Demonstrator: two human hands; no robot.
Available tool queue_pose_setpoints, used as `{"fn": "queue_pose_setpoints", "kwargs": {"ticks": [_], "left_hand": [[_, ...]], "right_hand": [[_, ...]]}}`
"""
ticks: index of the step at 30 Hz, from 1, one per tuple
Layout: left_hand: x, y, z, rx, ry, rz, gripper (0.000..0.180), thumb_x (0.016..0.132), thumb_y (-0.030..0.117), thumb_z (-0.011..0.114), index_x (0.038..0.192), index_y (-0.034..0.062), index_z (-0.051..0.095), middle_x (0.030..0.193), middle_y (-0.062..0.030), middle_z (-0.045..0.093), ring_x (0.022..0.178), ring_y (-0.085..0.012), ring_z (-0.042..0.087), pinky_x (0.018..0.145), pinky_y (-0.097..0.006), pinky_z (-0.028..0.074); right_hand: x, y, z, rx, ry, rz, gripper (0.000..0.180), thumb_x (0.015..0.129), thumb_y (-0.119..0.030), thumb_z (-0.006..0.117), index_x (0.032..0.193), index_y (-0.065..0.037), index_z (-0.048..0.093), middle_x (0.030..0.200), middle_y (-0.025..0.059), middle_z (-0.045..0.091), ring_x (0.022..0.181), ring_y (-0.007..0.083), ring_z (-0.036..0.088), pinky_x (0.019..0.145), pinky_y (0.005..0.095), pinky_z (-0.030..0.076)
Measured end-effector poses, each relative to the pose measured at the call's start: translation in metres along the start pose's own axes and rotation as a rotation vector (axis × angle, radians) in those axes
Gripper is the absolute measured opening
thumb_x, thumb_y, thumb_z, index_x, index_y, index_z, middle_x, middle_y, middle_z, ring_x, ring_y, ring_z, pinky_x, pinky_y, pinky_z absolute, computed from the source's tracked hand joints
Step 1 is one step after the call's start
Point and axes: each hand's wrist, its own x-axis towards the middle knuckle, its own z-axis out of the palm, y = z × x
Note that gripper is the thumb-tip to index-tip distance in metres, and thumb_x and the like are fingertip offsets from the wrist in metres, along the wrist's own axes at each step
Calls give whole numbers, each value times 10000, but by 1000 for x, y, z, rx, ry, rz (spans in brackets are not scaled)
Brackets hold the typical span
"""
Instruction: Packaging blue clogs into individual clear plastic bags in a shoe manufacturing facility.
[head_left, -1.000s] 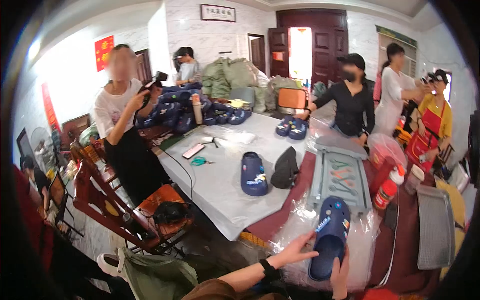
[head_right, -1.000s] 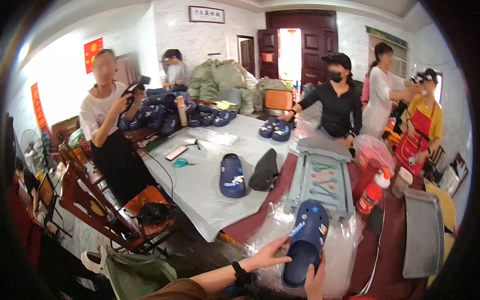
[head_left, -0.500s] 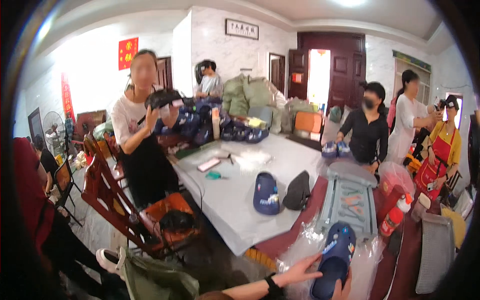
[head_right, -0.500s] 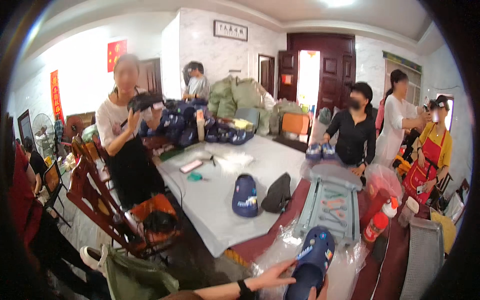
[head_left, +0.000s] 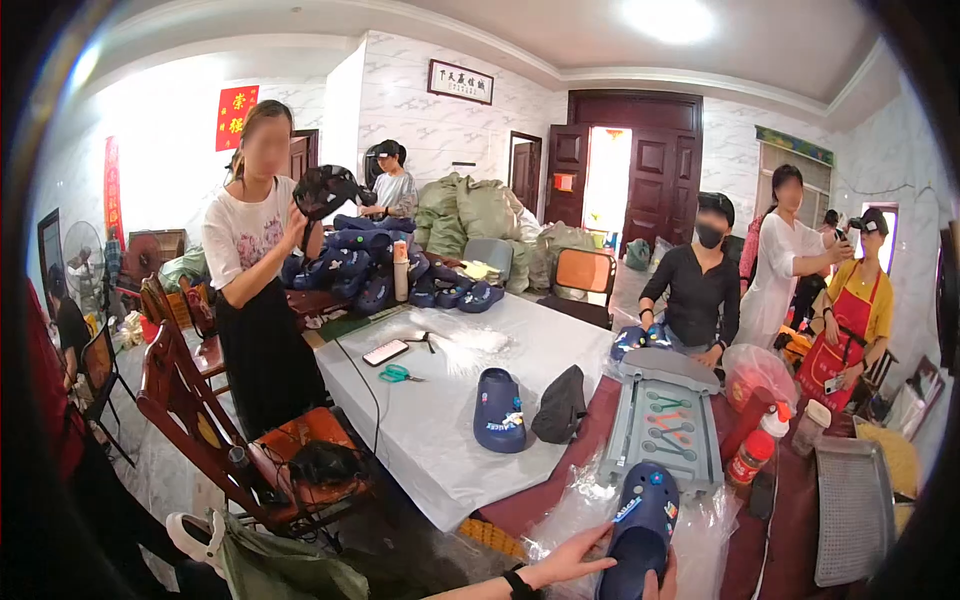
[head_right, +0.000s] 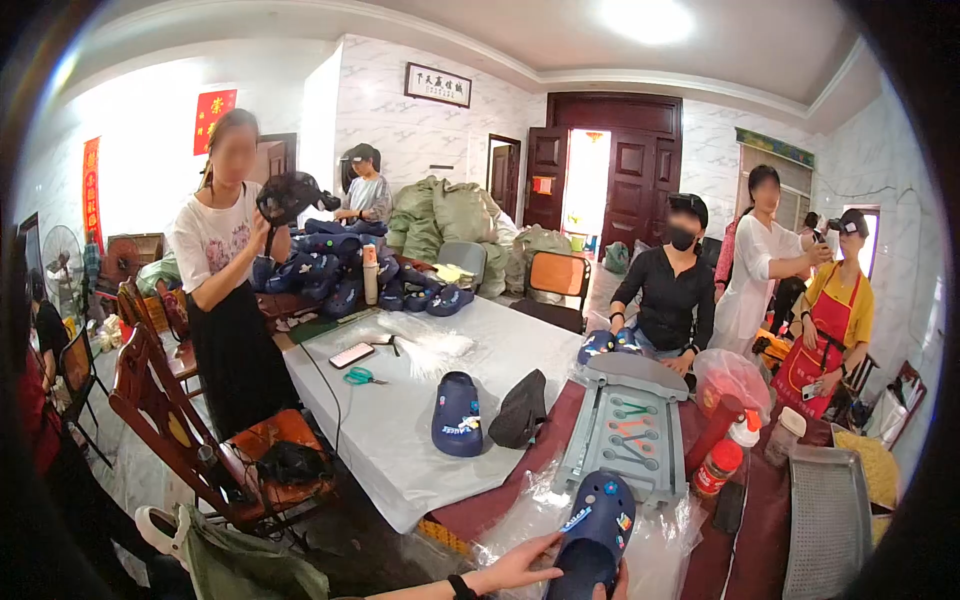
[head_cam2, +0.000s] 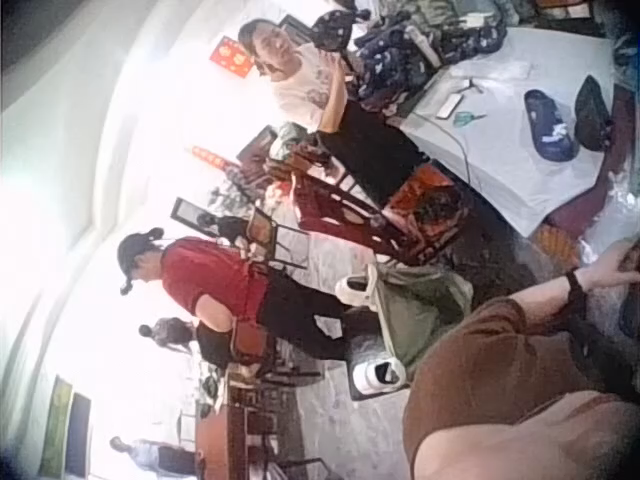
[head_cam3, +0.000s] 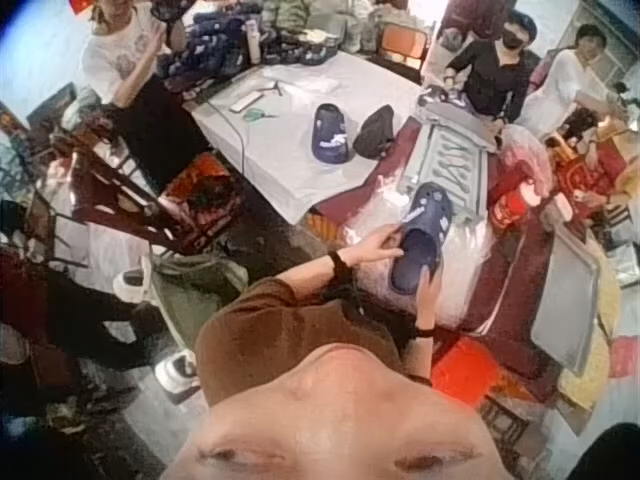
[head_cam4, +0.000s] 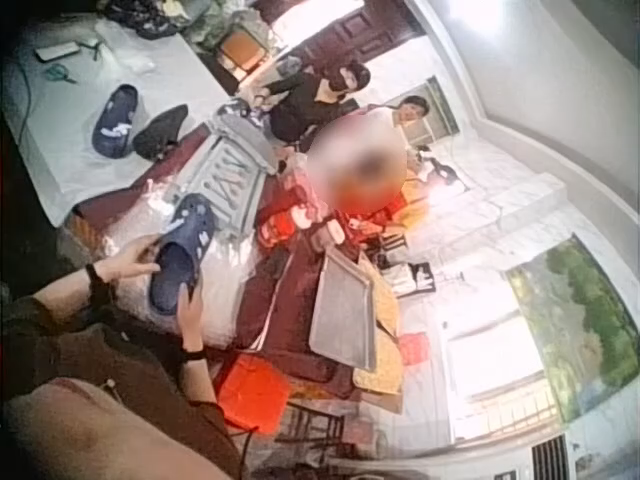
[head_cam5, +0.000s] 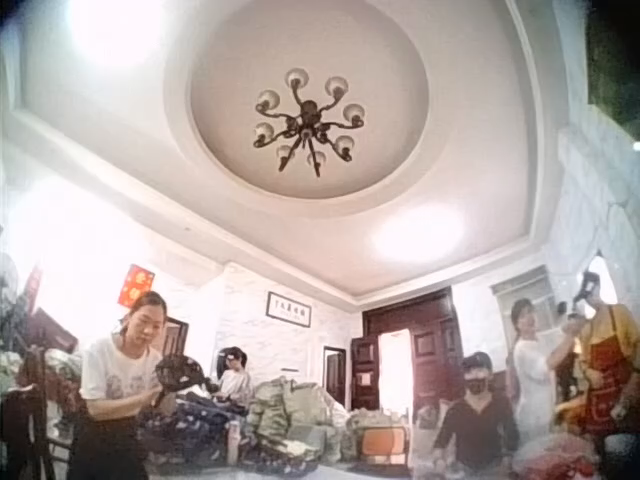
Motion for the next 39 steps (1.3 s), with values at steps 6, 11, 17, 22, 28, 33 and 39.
{"fn": "queue_pose_setpoints", "kwargs": {"ticks": [6,11,17,22,28,33,39], "left_hand": [[4,0,-3,-68,-2,-65,846,872,389,771,1490,-29,372,1378,-224,548,1219,-302,578,993,-392,490],[3,-5,-6,20,71,-49,829,841,333,806,1449,-65,408,1312,-231,578,1178,-310,598,949,-381,515],[9,0,-2,3,27,-34,813,829,289,811,1451,-50,411,1286,-224,589,1151,-307,608,925,-369,525],[6,4,0,-20,44,-19,817,830,281,807,1456,-51,400,1284,-234,587,1161,-322,606,924,-374,526],[7,-7,-1,-25,41,-17,824,827,277,806,1462,-49,395,1284,-243,584,1161,-320,607,916,-374,531],[15,1,-4,7,7,-24,850,841,215,785,1513,-44,333,1359,-206,560,1178,-275,604,932,-361,515],[1,3,-3,90,18,-125,837,822,351,813,1446,-44,420,1281,-236,601,1135,-316,625,914,-376,525]], "right_hand": [[8,57,4,-72,36,-60,578,989,-157,543,1490,58,351,1420,233,500,1298,312,491,1102,368,369],[13,46,9,11,93,-75,624,962,-149,603,1499,28,338,1285,205,598,1130,254,625,959,360,492],[12,35,3,123,48,-94,623,969,-138,588,1511,15,323,1269,182,606,1065,233,640,941,339,496],[9,37,3,152,18,-63,625,973,-125,579,1520,11,309,1265,163,593,1083,211,619,940,333,489],[13,39,5,178,9,-77,631,972,-118,581,1521,16,299,1244,151,580,1070,214,610,939,330,486],[15,38,4,152,1,-69,623,976,-118,571,1519,16,297,1235,148,585,1066,208,611,933,327,488],[13,34,3,144,17,-90,632,973,-152,595,1516,13,315,1225,158,609,1005,200,620,888,325,497]]}}
